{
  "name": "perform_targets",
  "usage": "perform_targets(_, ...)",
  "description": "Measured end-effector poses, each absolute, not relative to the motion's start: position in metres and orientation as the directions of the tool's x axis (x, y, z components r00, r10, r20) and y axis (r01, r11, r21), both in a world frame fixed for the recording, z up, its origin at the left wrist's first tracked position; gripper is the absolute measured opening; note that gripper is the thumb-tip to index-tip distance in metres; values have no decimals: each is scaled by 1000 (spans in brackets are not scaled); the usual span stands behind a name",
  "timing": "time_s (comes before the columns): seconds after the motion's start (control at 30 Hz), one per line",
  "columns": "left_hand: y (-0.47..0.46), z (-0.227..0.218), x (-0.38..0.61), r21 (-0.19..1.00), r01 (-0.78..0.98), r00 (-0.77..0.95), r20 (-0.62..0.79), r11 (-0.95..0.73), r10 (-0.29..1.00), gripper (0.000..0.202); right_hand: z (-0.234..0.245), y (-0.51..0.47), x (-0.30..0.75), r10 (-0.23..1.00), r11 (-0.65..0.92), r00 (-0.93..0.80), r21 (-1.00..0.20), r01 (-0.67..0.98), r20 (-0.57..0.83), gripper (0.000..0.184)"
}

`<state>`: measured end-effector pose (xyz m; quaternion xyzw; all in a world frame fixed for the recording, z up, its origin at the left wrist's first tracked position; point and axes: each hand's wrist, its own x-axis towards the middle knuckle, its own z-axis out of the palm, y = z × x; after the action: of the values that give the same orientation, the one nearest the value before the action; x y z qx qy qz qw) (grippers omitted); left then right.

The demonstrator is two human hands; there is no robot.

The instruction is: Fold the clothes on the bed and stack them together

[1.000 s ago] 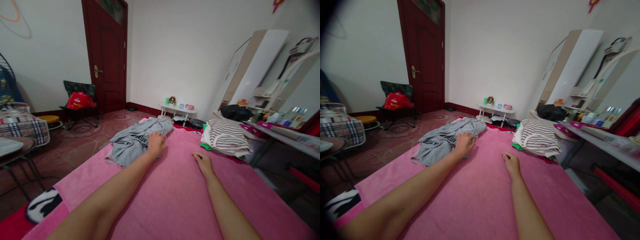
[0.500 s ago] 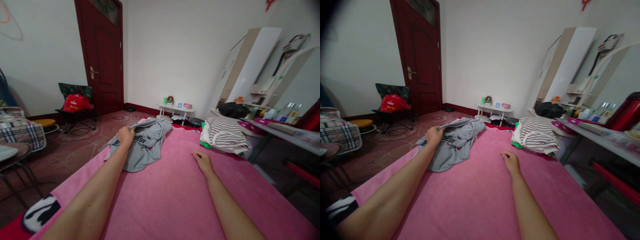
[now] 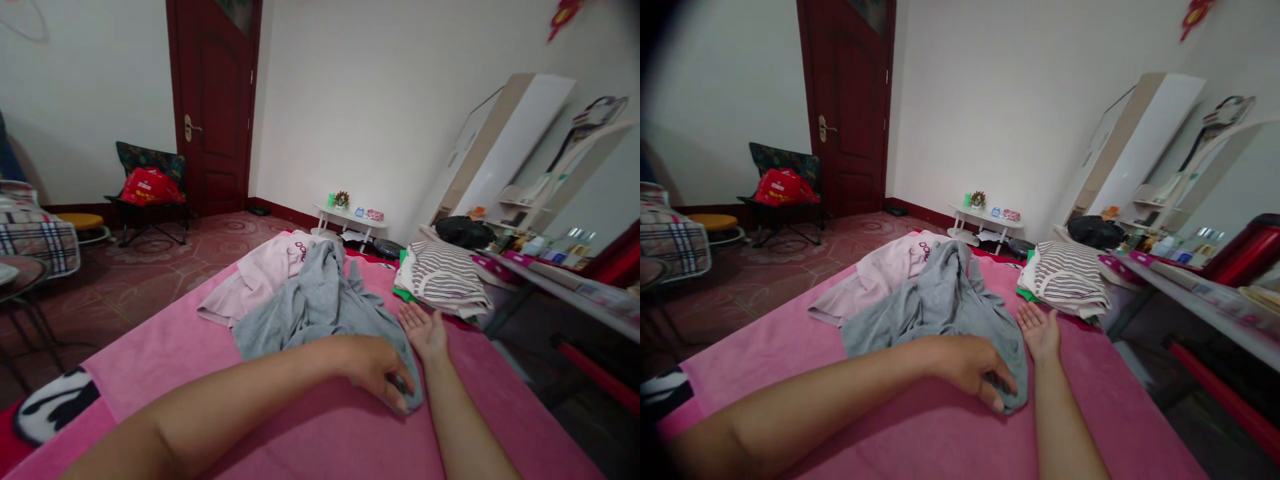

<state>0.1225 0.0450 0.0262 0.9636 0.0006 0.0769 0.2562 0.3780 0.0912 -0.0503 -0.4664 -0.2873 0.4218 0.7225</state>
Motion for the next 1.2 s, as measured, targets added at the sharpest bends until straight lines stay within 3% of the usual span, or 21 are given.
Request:
perform_targets(0.1,67,43,104,524,142,945,179,-840,272,31,-49,94,369,884,130,467,-964,-230,8,48)
perform_targets(0.2,104,53,86,395,501,717,308,-770,625,25,-47,101,344,891,46,442,-989,142,105,71)
perform_targets(0.27,129,51,72,335,695,521,375,-636,767,25,-46,103,325,915,50,344,-904,424,212,85)
perform_targets(0.37,159,41,50,310,818,363,373,-484,854,28,-39,101,303,930,83,230,-773,628,287,59)
perform_targets(0.43,172,33,38,310,842,334,344,-442,877,31,-28,98,300,915,64,273,-777,627,297,37)
perform_targets(0.53,182,23,30,307,861,322,289,-406,902,39,-1,89,316,805,47,474,-835,548,356,46)
perform_targets(0.63,183,15,31,313,865,330,236,-393,914,61,29,77,349,475,93,780,-905,416,408,60)
perform_targets(0.7,182,11,34,318,862,349,190,-394,918,80,45,70,371,264,127,882,-921,369,389,60)
perform_targets(0.8,177,6,39,313,852,400,131,-421,907,93,59,62,390,160,74,893,-908,413,420,59)
perform_targets(0.9,171,5,44,302,824,464,126,-479,877,80,60,61,389,138,19,875,-885,465,463,60)
perform_targets(1.03,163,9,53,311,775,525,165,-549,835,57,51,69,363,189,111,888,-908,404,419,61)
perform_targets(1.13,156,21,61,354,686,518,377,-636,768,76,43,78,334,329,211,840,-900,381,432,59)
perform_targets(1.2,148,34,65,369,516,539,562,-773,628,94,40,82,312,498,309,732,-884,350,464,57)
